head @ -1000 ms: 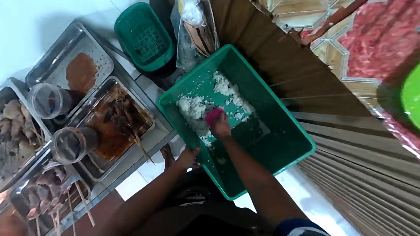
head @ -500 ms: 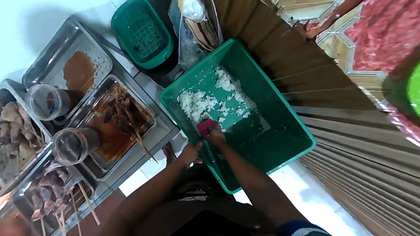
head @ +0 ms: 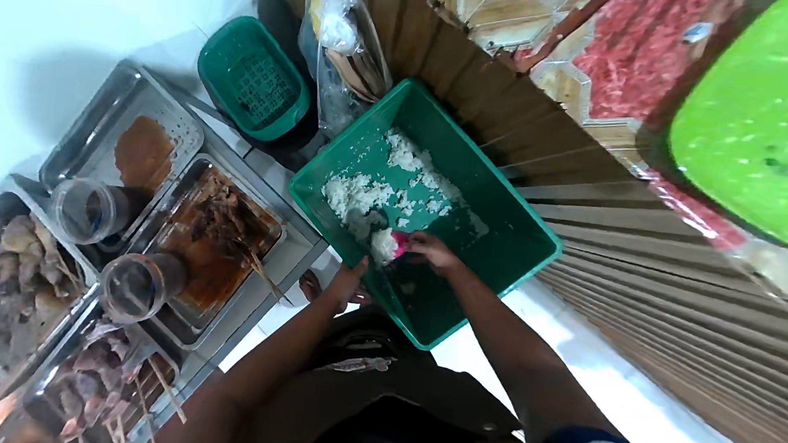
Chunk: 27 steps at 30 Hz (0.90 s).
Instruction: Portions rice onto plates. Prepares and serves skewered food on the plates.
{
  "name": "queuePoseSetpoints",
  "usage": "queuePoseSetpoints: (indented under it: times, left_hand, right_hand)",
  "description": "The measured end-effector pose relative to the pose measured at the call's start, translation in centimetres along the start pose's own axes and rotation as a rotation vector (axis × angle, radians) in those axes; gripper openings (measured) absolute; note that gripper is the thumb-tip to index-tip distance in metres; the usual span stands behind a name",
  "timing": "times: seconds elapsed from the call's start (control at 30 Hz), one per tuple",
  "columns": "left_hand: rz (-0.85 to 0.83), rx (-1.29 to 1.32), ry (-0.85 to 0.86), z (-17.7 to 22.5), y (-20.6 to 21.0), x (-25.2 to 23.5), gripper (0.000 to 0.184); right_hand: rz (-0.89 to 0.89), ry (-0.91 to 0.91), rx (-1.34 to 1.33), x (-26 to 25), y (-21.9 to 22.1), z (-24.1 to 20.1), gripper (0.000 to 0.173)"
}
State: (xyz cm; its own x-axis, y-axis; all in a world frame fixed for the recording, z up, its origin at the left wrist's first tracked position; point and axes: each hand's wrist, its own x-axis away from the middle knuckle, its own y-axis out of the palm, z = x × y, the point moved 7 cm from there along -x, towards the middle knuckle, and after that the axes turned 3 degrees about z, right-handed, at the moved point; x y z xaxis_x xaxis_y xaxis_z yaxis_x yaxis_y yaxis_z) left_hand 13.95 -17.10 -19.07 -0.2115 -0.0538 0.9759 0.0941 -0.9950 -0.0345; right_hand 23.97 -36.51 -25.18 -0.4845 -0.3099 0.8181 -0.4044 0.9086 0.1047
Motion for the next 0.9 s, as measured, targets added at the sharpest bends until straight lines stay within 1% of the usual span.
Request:
queuePoseSetpoints:
  times: [0.07, 0.13, 0.2, 0.3, 0.37, 0.47, 0.57, 0.63, 0.7, 0.73, 0.8, 0.83, 0.9]
  left_hand:
    - [-0.015, -0.044, 0.010, 0.1, 0.0, 0.4, 0.072]
    - [-0.020, -0.086, 0.023, 0.0, -0.2, 1.2, 0.072]
    - [-0.022, -0.127, 0.039, 0.1, -0.5, 2.4, 0.072]
    - [-0.028, -0.187, 0.071, 0.3, -1.1, 3.4, 0.073]
    - [-0.014, -0.219, 0.081, 0.5, -1.4, 4.3, 0.074]
    - [-0.006, -0.253, 0.085, 0.3, -1.6, 5.9, 0.072]
    - [-0.014, -0.267, 0.071, -0.5, -1.8, 6.6, 0.069]
    - [-0.021, -0.271, 0.047, -1.0, -1.8, 7.0, 0.068]
    - [-0.028, -0.261, 0.021, -1.5, -1.8, 7.4, 0.068]
    - [-0.028, -0.261, 0.016, -1.7, -1.8, 7.5, 0.069]
    - [-0.034, -0.265, 0.012, -2.0, -1.9, 7.5, 0.070]
    - [-0.034, -0.269, 0.017, -2.1, -1.9, 7.4, 0.070]
    - [-0.033, -0.289, 0.052, -2.2, -2.0, 7.4, 0.069]
  right_hand:
    - [0.032, -0.031, -0.184, 2.7, -2.4, -0.9, 0.028]
    - [0.042, -0.124, -0.308, 6.1, -4.4, -2.3, 0.024]
    - [0.070, -0.223, -0.390, 10.0, -6.3, -4.4, 0.018]
    - [0.163, -0.336, -0.470, 17.3, -9.8, -8.3, 0.010]
    - [0.233, -0.402, -0.506, 22.1, -12.4, -10.6, 0.012]
    - [0.374, -0.509, -0.536, 28.3, -16.8, -13.8, 0.024]
    - [0.546, -0.549, -0.623, 31.3, -22.0, -16.1, 0.032]
    - [0.673, -0.578, -0.599, 32.0, -25.5, -18.2, 0.038]
    - [0.873, -0.634, -0.476, 32.1, -28.7, -20.5, 0.042]
    - [0.993, -0.649, -0.334, 32.0, -29.9, -21.8, 0.042]
    - [1.245, -0.625, 0.104, 31.3, -31.4, -24.5, 0.050]
    - [1.308, -0.599, 0.329, 30.5, -31.6, -25.6, 0.052]
    - [1.343, -0.568, 0.700, 28.3, -31.6, -26.9, 0.045]
